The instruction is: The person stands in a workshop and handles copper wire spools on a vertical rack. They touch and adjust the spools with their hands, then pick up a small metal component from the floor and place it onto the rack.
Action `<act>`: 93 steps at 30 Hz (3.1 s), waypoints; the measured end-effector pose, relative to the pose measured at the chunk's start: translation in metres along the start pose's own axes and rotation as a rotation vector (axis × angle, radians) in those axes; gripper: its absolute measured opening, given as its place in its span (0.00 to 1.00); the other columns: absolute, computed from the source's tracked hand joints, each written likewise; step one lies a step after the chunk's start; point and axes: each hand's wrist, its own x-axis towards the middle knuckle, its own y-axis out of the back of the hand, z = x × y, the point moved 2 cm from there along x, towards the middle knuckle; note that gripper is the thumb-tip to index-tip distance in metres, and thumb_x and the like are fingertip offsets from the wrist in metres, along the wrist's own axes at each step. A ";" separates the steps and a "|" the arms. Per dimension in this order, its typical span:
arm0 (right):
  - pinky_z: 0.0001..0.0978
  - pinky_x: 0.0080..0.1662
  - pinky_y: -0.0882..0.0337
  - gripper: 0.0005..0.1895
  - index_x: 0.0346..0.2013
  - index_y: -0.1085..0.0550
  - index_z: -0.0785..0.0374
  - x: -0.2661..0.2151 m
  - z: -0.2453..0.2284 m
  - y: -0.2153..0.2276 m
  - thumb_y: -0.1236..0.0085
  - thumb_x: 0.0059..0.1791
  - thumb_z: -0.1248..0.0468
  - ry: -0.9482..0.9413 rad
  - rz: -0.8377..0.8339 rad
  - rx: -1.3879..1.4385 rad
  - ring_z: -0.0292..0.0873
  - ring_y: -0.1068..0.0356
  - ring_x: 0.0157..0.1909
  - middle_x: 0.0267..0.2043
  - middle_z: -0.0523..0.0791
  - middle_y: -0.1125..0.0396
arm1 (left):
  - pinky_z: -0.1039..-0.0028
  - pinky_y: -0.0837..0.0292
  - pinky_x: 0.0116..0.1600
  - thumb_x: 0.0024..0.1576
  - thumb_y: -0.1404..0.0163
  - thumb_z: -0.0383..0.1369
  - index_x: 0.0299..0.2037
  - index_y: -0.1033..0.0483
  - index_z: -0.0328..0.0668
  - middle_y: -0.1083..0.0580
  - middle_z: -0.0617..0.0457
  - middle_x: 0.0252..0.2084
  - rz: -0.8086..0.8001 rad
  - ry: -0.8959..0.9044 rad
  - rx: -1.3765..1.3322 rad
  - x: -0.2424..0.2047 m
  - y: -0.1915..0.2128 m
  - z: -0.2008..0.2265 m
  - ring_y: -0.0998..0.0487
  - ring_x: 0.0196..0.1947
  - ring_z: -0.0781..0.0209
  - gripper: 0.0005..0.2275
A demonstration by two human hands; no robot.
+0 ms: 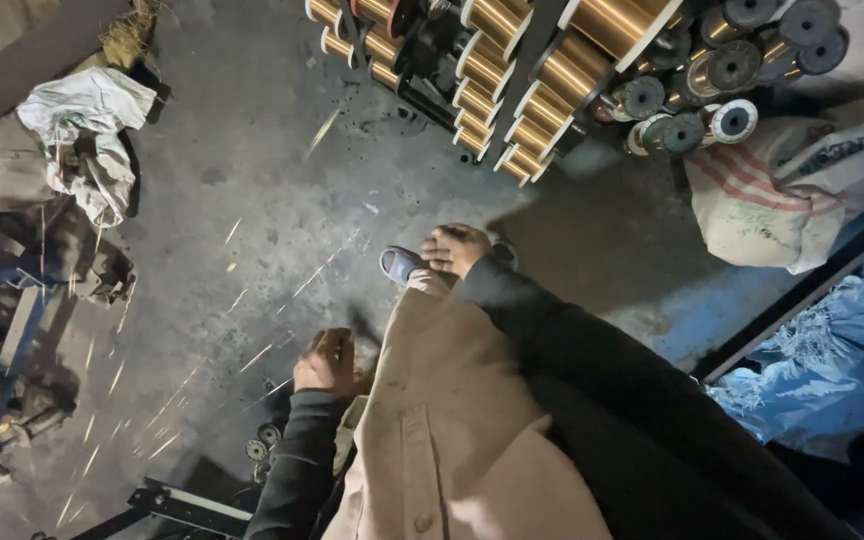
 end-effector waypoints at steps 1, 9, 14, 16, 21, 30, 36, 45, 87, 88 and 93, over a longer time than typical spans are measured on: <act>0.49 0.48 0.19 0.10 0.47 0.24 0.58 -0.001 -0.005 0.003 0.36 0.53 0.60 0.018 0.016 -0.002 0.58 0.21 0.49 0.45 0.59 0.24 | 0.60 0.20 0.46 0.59 0.48 0.49 0.46 0.20 0.68 0.21 0.63 0.37 0.049 -0.020 0.015 -0.001 0.000 0.000 0.16 0.42 0.55 0.09; 0.48 0.46 0.18 0.14 0.50 0.24 0.64 0.011 -0.013 0.033 0.34 0.51 0.67 0.132 -0.104 0.076 0.58 0.20 0.45 0.46 0.62 0.25 | 0.58 0.19 0.48 0.60 0.49 0.46 0.46 0.20 0.65 0.21 0.59 0.38 0.039 0.061 0.057 -0.012 0.018 0.007 0.16 0.42 0.54 0.08; 0.48 0.45 0.17 0.12 0.47 0.22 0.63 -0.005 -0.018 0.025 0.30 0.50 0.66 0.189 -0.028 0.044 0.56 0.19 0.44 0.44 0.61 0.24 | 0.56 0.19 0.46 0.60 0.48 0.43 0.45 0.19 0.62 0.21 0.58 0.38 0.048 0.042 0.058 -0.018 0.027 0.018 0.16 0.42 0.52 0.08; 0.48 0.45 0.17 0.12 0.46 0.22 0.61 -0.005 -0.017 0.028 0.30 0.50 0.65 0.171 -0.032 0.038 0.56 0.20 0.44 0.44 0.60 0.24 | 0.57 0.19 0.45 0.60 0.48 0.42 0.45 0.19 0.61 0.21 0.57 0.38 0.052 0.037 0.061 -0.018 0.024 0.014 0.17 0.42 0.52 0.07; 0.43 0.42 0.17 0.12 0.42 0.23 0.59 -0.007 -0.022 0.029 0.28 0.49 0.60 0.119 0.047 0.032 0.52 0.19 0.41 0.41 0.56 0.23 | 0.56 0.19 0.45 0.60 0.47 0.41 0.45 0.19 0.59 0.21 0.56 0.38 0.068 0.028 0.058 -0.021 0.026 0.022 0.17 0.41 0.50 0.07; 0.42 0.33 0.20 0.17 0.38 0.25 0.57 0.021 -0.025 0.054 0.30 0.49 0.50 0.095 0.179 -0.084 0.50 0.20 0.32 0.33 0.53 0.23 | 0.53 0.20 0.44 0.58 0.46 0.40 0.44 0.19 0.56 0.20 0.53 0.37 0.093 0.027 0.033 -0.022 0.032 0.034 0.17 0.41 0.48 0.08; 0.41 0.43 0.17 0.16 0.58 0.28 0.44 0.027 -0.030 0.063 0.43 0.56 0.63 0.291 0.275 -0.336 0.50 0.22 0.45 0.49 0.49 0.25 | 0.58 0.19 0.44 0.58 0.46 0.41 0.44 0.19 0.57 0.20 0.54 0.36 0.114 0.026 0.000 -0.023 0.035 0.039 0.16 0.40 0.51 0.08; 0.41 0.66 0.29 0.22 0.64 0.31 0.44 -0.059 -0.060 -0.016 0.43 0.55 0.59 0.830 -0.090 -1.596 0.44 0.36 0.69 0.69 0.39 0.38 | 0.52 0.20 0.45 0.59 0.48 0.42 0.47 0.20 0.56 0.22 0.51 0.38 0.008 0.043 0.011 -0.021 0.039 0.048 0.16 0.41 0.45 0.10; 0.47 0.49 0.20 0.08 0.43 0.23 0.51 -0.082 -0.088 -0.044 0.43 0.57 0.52 0.919 -0.261 -1.552 0.50 0.25 0.45 0.39 0.43 0.30 | 0.51 0.20 0.50 0.56 0.45 0.44 0.44 0.19 0.55 0.21 0.53 0.39 0.120 0.090 -0.110 -0.028 0.053 0.058 0.17 0.44 0.47 0.11; 0.49 0.49 0.20 0.08 0.43 0.22 0.53 -0.085 -0.090 -0.046 0.42 0.57 0.54 0.922 -0.253 -1.544 0.51 0.25 0.46 0.39 0.44 0.29 | 0.52 0.20 0.49 0.57 0.46 0.43 0.44 0.18 0.56 0.21 0.54 0.38 0.140 0.084 -0.091 -0.028 0.054 0.059 0.16 0.43 0.47 0.10; 0.46 0.51 0.20 0.08 0.44 0.23 0.50 -0.076 -0.092 -0.039 0.43 0.58 0.52 0.899 -0.234 -1.572 0.49 0.25 0.48 0.41 0.42 0.29 | 0.52 0.20 0.48 0.57 0.46 0.44 0.44 0.18 0.57 0.22 0.54 0.37 0.158 0.084 -0.066 -0.030 0.059 0.061 0.17 0.42 0.47 0.10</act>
